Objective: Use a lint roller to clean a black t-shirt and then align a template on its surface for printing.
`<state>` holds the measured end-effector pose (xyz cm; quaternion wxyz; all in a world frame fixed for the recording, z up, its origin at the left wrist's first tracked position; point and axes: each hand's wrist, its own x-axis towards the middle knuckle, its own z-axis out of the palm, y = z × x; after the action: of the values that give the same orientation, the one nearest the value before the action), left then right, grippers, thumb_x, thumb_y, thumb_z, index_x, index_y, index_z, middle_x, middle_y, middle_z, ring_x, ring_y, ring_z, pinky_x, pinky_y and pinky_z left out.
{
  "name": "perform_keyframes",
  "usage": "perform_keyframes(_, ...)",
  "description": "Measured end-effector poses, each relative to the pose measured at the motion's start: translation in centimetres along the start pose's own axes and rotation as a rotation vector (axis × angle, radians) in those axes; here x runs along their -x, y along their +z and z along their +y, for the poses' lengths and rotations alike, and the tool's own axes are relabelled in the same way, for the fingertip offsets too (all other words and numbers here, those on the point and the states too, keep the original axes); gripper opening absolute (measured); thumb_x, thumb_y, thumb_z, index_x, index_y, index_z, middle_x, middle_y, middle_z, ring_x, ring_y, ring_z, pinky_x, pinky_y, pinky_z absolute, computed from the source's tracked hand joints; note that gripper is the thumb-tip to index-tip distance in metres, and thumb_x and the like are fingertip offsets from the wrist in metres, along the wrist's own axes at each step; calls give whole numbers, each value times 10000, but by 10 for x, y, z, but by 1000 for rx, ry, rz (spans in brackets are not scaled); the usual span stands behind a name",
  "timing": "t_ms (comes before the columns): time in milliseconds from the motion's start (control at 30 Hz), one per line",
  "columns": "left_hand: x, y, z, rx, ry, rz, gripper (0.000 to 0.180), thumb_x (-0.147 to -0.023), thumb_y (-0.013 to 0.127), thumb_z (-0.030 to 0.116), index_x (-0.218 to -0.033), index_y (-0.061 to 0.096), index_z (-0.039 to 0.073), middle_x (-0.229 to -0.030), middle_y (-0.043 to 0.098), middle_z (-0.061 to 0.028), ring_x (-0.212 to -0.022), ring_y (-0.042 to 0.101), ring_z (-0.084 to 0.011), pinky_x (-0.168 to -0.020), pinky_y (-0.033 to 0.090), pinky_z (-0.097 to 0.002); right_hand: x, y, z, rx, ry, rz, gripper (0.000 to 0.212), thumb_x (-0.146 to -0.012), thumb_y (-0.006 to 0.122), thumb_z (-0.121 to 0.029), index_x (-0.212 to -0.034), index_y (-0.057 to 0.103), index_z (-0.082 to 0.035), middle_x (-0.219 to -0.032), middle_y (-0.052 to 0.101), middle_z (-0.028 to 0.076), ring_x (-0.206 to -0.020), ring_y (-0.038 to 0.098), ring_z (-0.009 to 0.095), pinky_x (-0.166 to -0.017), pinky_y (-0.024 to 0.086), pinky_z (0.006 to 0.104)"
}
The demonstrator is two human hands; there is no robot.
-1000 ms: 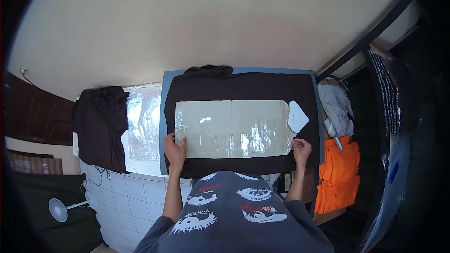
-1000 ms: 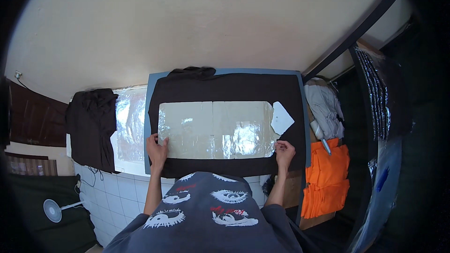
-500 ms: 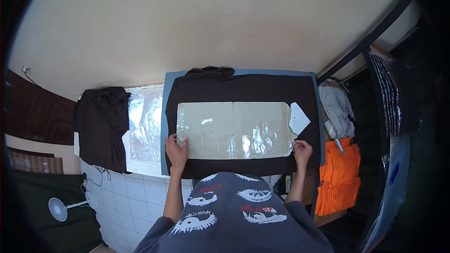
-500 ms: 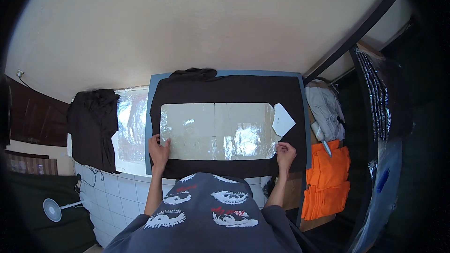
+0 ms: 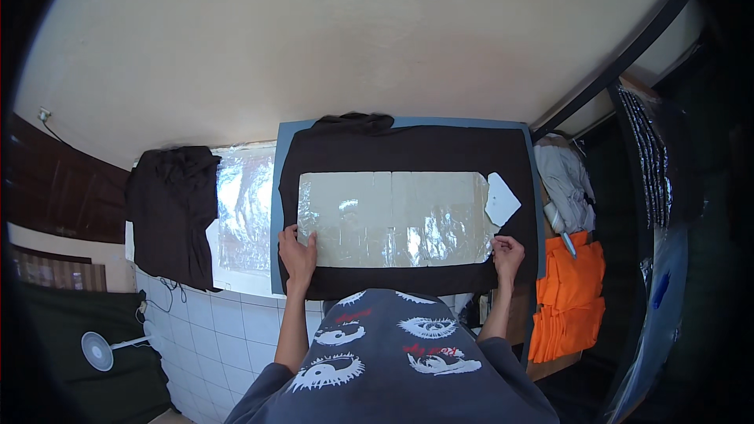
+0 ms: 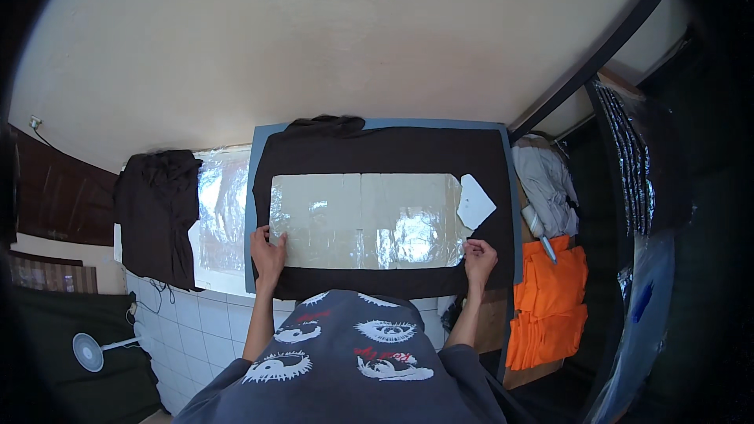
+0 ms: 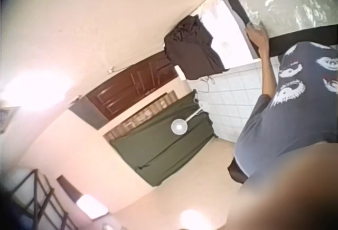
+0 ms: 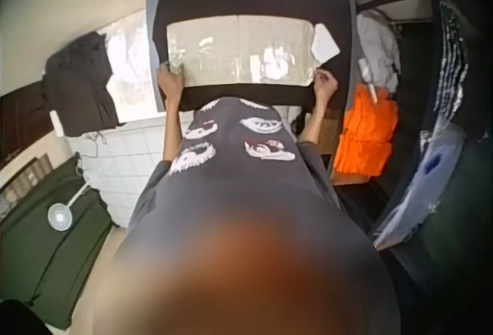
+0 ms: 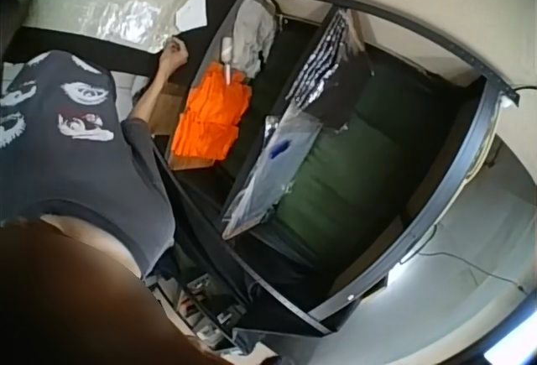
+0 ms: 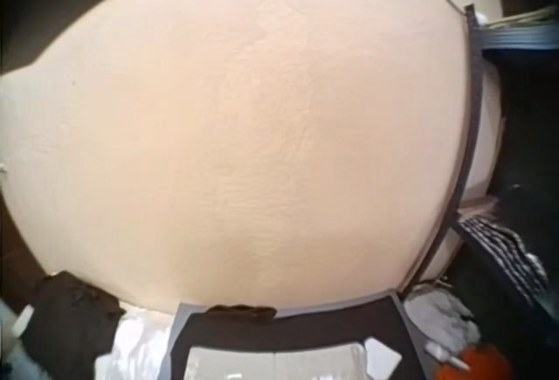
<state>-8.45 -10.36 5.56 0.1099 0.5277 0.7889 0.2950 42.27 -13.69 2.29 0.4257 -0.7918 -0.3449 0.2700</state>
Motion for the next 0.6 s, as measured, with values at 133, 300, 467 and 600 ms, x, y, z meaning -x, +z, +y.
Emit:
perform_keyframes(133, -1, -1, 4, 30, -5, -12, 429, -819, 830, 178, -1140, 625, -21, -1004, 569, -161, -873, 579, -323, -767, 485, -414, -3, -1, 13, 1, -34, 4, 60, -865, 776, -14, -918, 755, 4, -686, 668, 4, -546, 586, 52, -457, 427, 210)
perform_keyframes(300, -1, -8, 13, 23, -54, -55, 453, -826, 824, 176, -1172, 609, -22, -1070, 580, -194, -957, 600, -373, -841, 492, -456, 1, 2, -2, -36, 9, 48, 126, -858, 797, -53, -954, 752, 15, -677, 677, 12, -542, 588, 67, -458, 442, 237)
perform_keyframes(467, -1, -13, 19, 4, -91, -103, 481, -833, 819, 178, -1203, 586, -22, -1137, 590, -226, -1039, 622, -426, -901, 502, -503, 8, 5, -51, 223, -51, 141, 459, -777, 879, -97, -1185, 697, 8, -909, 682, 99, -700, 640, 168, -628, 520, 310)
perform_keyframes(600, -1, -12, 20, -11, -54, -104, 499, -837, 816, 180, -1221, 569, -22, -1149, 580, -238, -1039, 622, -446, -890, 508, -521, 11, 20, -76, 387, -257, 226, 693, -744, 895, -112, -1363, 599, -19, -1244, 563, 192, -1045, 613, 332, -937, 508, 444)
